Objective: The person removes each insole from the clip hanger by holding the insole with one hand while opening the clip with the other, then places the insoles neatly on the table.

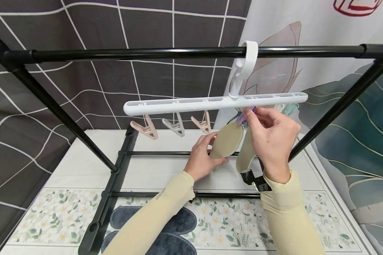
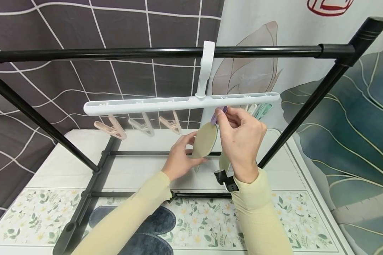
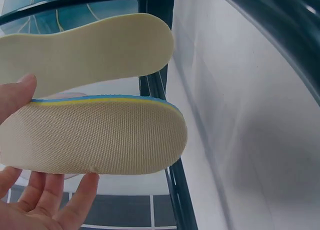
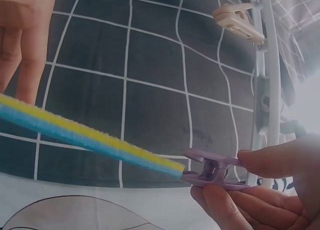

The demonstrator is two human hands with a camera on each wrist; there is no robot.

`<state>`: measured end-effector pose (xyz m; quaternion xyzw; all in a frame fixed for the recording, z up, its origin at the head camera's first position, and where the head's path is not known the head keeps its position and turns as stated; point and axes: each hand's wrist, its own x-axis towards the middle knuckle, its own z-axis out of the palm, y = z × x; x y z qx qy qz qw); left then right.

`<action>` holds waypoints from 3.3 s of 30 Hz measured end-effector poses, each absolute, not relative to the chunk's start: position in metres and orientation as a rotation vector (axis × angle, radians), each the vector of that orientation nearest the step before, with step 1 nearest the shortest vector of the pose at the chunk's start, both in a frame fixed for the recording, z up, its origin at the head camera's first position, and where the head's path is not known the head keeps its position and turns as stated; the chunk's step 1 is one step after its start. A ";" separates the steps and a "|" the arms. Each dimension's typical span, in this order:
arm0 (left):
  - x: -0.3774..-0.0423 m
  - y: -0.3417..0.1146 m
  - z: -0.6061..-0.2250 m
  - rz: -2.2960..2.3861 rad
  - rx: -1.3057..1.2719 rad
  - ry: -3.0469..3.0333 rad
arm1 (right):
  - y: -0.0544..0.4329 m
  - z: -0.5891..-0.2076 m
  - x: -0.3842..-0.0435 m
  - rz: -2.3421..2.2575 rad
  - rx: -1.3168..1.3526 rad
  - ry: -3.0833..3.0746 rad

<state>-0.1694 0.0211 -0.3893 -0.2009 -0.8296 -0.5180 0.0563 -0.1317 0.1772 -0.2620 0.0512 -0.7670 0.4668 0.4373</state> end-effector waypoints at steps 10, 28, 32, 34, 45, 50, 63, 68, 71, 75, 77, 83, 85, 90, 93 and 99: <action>-0.167 0.013 -0.387 -1.434 -0.614 -2.555 | 0.178 -0.260 -0.131 1.156 0.100 -1.917; -0.150 0.007 -0.375 -0.993 -0.711 -2.717 | 0.179 -0.257 -0.130 1.171 0.079 -1.923; -0.147 0.005 -0.378 -0.912 -0.750 -2.704 | 0.180 -0.257 -0.130 1.179 0.072 -1.930; -0.146 0.004 -0.379 -0.878 -0.765 -2.697 | 0.181 -0.257 -0.129 1.177 0.074 -1.935; -0.135 0.004 -0.380 -0.809 -0.829 -2.711 | 0.183 -0.257 -0.129 1.149 0.078 -1.953; -0.130 0.005 -0.380 -0.785 -0.864 -2.716 | 0.184 -0.257 -0.128 1.144 0.070 -1.956; -0.111 0.013 -0.382 -0.726 -0.943 -2.780 | 0.186 -0.255 -0.128 1.162 0.056 -1.955; -0.103 0.016 -0.380 -0.659 -1.008 -2.788 | 0.186 -0.255 -0.127 1.172 0.045 -1.961; -0.100 0.017 -0.382 -0.629 -1.044 -2.794 | 0.186 -0.255 -0.127 1.167 0.043 -1.971; -0.097 0.019 -0.385 -0.627 -1.081 -2.779 | 0.186 -0.256 -0.127 1.156 0.046 -1.980; -0.095 0.020 -0.387 -0.628 -1.101 -2.765 | 0.186 -0.256 -0.127 1.153 0.047 -1.978; -0.089 0.025 -0.391 -0.597 -1.143 -2.754 | 0.186 -0.255 -0.126 1.164 0.044 -1.970; -0.087 0.027 -0.392 -0.588 -1.158 -2.752 | 0.186 -0.255 -0.126 1.170 0.046 -1.968; -0.081 0.031 -0.395 -0.565 -1.197 -2.740 | 0.186 -0.255 -0.126 1.174 0.047 -1.965; -0.078 0.034 -0.397 -0.551 -1.206 -2.744 | 0.186 -0.255 -0.126 1.155 0.042 -1.971; -0.074 0.040 -0.401 -0.532 -1.224 -2.786 | 0.187 -0.256 -0.126 1.123 0.037 -1.990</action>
